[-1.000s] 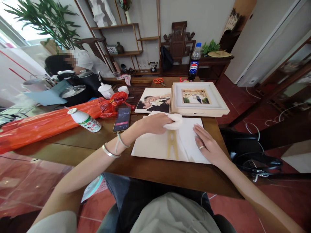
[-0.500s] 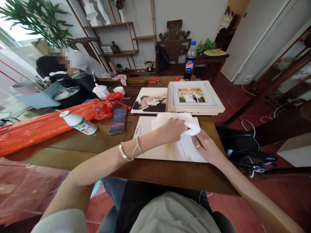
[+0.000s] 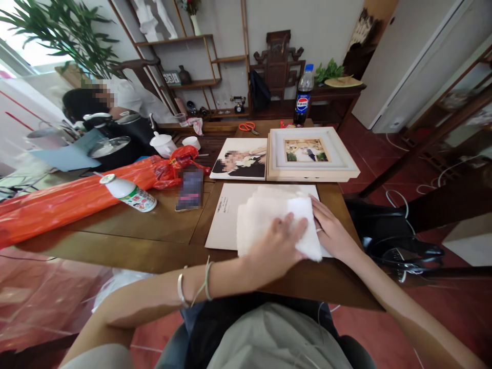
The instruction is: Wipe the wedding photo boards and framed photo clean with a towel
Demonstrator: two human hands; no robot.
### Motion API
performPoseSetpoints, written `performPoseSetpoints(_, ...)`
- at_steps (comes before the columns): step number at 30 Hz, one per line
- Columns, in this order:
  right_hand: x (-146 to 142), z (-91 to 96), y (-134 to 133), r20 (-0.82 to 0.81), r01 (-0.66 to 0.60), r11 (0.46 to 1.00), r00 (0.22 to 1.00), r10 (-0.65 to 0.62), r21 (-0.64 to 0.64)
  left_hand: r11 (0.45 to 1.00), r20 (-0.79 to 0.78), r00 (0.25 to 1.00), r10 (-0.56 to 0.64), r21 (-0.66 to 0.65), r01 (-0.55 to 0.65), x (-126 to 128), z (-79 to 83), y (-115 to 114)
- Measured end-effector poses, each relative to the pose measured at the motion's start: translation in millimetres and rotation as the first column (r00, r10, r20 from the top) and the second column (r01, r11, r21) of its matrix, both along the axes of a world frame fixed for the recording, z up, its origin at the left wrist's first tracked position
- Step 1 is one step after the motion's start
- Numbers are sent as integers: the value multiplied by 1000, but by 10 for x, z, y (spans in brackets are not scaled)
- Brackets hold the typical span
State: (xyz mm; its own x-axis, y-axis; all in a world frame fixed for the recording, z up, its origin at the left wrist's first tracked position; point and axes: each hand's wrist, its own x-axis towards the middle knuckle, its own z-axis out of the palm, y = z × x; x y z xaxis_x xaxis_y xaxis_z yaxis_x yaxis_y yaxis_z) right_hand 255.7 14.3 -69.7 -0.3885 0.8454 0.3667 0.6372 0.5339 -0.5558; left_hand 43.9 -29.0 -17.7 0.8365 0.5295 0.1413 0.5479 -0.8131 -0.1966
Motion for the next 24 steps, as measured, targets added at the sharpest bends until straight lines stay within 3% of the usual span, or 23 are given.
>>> performPoseSetpoints(3,14,6,-8,-1,-14,1000,1000,14,-9,998,28,999,-35,46,33,11,-16,-354)
performPoseSetpoints(5,8,11,-9,3,-10,1000,1000,10,-13,999,50,999,-22,50,19,-1,-29,-418)
performPoseSetpoints(7,-7,14,-7,6,14,1000,1000,-14,-13,999,57,998,17,27,-19,-20,-37,-312)
performPoseSetpoints(12,-16,-11,11,-50,22,1000,999,-22,5,990,47,990,134,-38,-133,-7,-67,282)
performPoseSetpoints(15,6,-31,24,-84,7,1000,996,-6,5,985,101,980,172,-51,-167,57,-102,431)
performPoseSetpoints(18,19,-27,28,-88,12,1000,996,-13,-5,987,97,982,161,-28,-159,117,-110,248)
performPoseSetpoints(24,26,4,19,-54,10,1000,998,-12,-26,994,90,996,20,102,-29,86,-77,-490)
